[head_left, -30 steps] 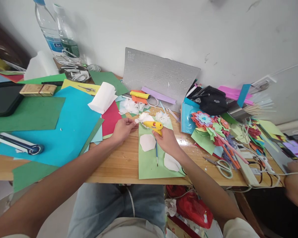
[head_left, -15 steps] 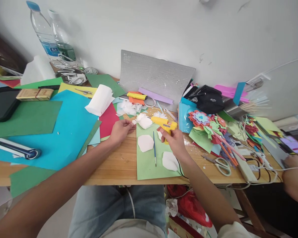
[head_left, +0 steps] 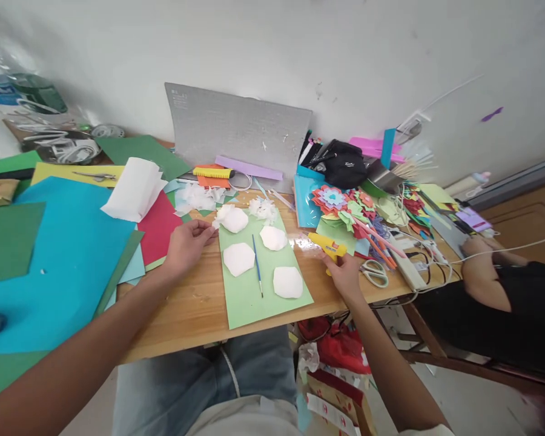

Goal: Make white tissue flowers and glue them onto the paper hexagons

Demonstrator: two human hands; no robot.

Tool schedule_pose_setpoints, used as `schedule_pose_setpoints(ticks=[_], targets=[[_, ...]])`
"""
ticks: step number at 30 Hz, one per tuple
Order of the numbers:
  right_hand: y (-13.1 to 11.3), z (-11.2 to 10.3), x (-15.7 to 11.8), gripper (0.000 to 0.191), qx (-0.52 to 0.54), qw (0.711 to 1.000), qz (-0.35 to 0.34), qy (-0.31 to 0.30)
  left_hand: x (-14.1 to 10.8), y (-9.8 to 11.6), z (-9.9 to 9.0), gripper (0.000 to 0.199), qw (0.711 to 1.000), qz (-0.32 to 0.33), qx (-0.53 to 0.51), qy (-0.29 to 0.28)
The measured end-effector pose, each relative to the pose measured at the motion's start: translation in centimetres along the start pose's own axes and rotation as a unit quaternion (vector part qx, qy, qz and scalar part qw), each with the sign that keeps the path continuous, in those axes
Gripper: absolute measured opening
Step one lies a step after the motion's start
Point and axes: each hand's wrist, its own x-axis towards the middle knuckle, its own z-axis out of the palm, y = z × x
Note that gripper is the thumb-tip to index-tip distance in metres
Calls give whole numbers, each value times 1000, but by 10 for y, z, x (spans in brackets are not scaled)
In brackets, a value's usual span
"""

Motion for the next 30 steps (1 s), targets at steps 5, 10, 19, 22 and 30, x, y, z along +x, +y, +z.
schedule_pose_setpoints(ticks=[5,10,19,22,30], targets=[[2,5,7,43,-60,998,-21,-2,2,-2,-1,27,999,19,26,-7],[-8,1,9,41,-81,996,-17,-19,2,-2,-2,27,999,24,48,-5],[-5,-5,7,58,-49,997,-17,-63,-1,2,-6,22,990,58,129,4],[0,-10,4,55,-57,997,-32,-51,-3,5,-4,21,987,59,146,13],[-49,-24,-30,16,-175,941,-255,139,0,5,0,22,989,59,133,12]])
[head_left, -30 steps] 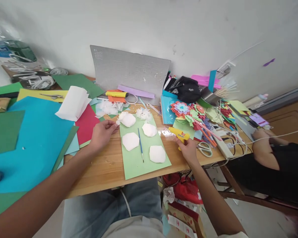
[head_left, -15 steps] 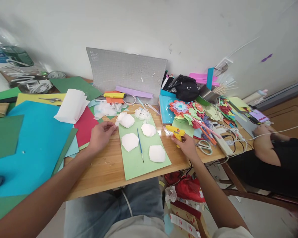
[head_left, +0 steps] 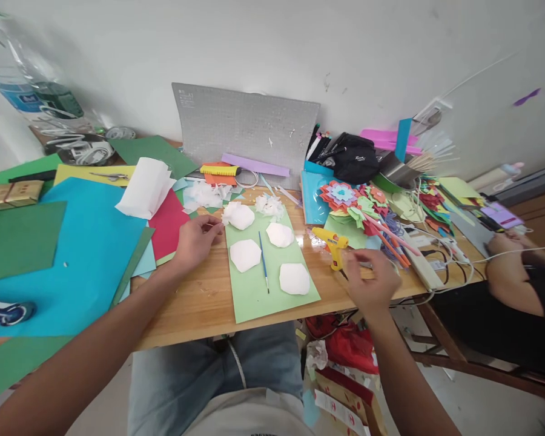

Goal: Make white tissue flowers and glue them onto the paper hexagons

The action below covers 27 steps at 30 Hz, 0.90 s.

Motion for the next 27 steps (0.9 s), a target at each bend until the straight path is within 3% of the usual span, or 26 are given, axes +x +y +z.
schedule_pose_setpoints(ticks=[1,3,6,10,13,15,17,20,22,24,27], targets=[[-13,4,2,13,26,995,-69,-66,1,0,0,21,1000,4,-2,1],[-38,19,6,18,46,955,-217,-198,3,4,-1,21,1000,15,-5,4],[-66,49,13,26,-11,875,-394,-283,5,13,-5,19,997,52,49,15],[-78,72,24,27,-22,773,-553,-310,9,25,-8,12,978,125,161,30],[-73,74,32,27,17,741,-598,-307,11,25,-5,12,969,150,197,0],[-67,70,36,25,56,748,-587,-303,13,21,-3,13,960,168,222,-12],[-63,65,39,20,107,794,-539,-260,14,15,0,16,954,173,245,-12],[-70,60,41,13,216,888,-388,-117,17,9,2,19,950,155,271,-11],[-84,63,42,11,280,925,-253,-41,20,7,3,18,949,141,283,-17],[-101,72,44,7,312,938,-147,-20,22,7,5,17,948,131,290,-20],[-123,90,48,11,334,937,-103,-18,23,6,6,16,948,119,293,-17]])
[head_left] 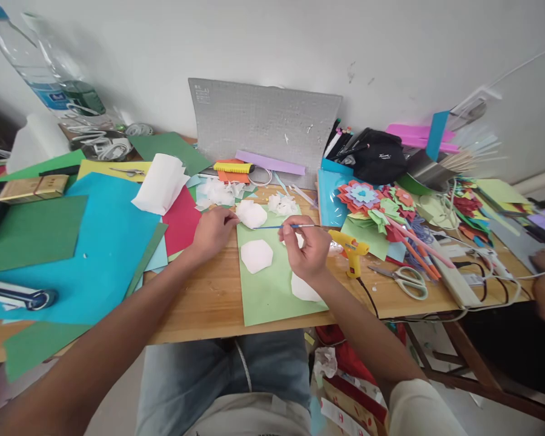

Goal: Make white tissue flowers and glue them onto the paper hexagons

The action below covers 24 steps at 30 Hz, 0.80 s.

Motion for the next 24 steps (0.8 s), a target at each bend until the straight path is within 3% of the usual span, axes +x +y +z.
schedule_pose_setpoints(ticks=[6,12,24], targets=[[8,30,6,13,7,999,-35,-10,2,0,2,18,1000,-24,-11,-4],[16,38,3,15,17,999,-6,-34,3,-1,2,17,1000,-23,-14,4],[21,47,-2,13,12,999,-27,-25,1,2,2,18,999,-40,-3,2]])
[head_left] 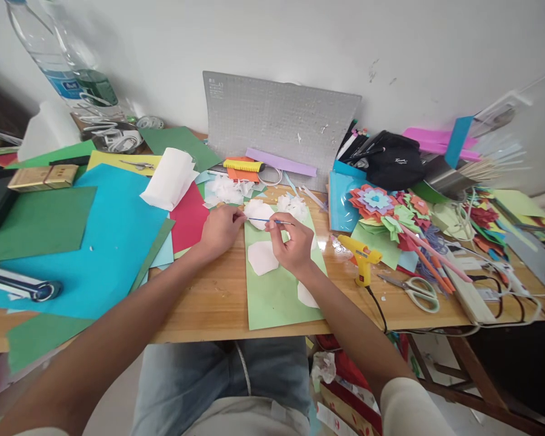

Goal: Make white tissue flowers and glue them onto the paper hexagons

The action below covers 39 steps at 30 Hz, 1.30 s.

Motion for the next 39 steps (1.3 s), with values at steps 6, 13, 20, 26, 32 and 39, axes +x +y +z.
schedule_pose_setpoints(ticks=[6,13,20,26,32,39], targets=[[1,1,0,13,-6,1000,6,-6,0,-3,2,18,1000,9,1,7],[3,1,-3,13,-20,1000,14,-19,-1,1,1,19,1000,0,11,8],[5,2,-4,14,-27,999,8,-24,0,-7,4,19,999,25,15,18],[4,2,-4,12,-11,1000,12,-16,-3,-7,-3,20,998,38,26,34],[3,2,-3,13,-4,999,28,-15,-21,-3,-18,31,992,75,80,67],[2,3,1,15,17,998,67,-6,-38,6,-12,32,970,80,216,-79]])
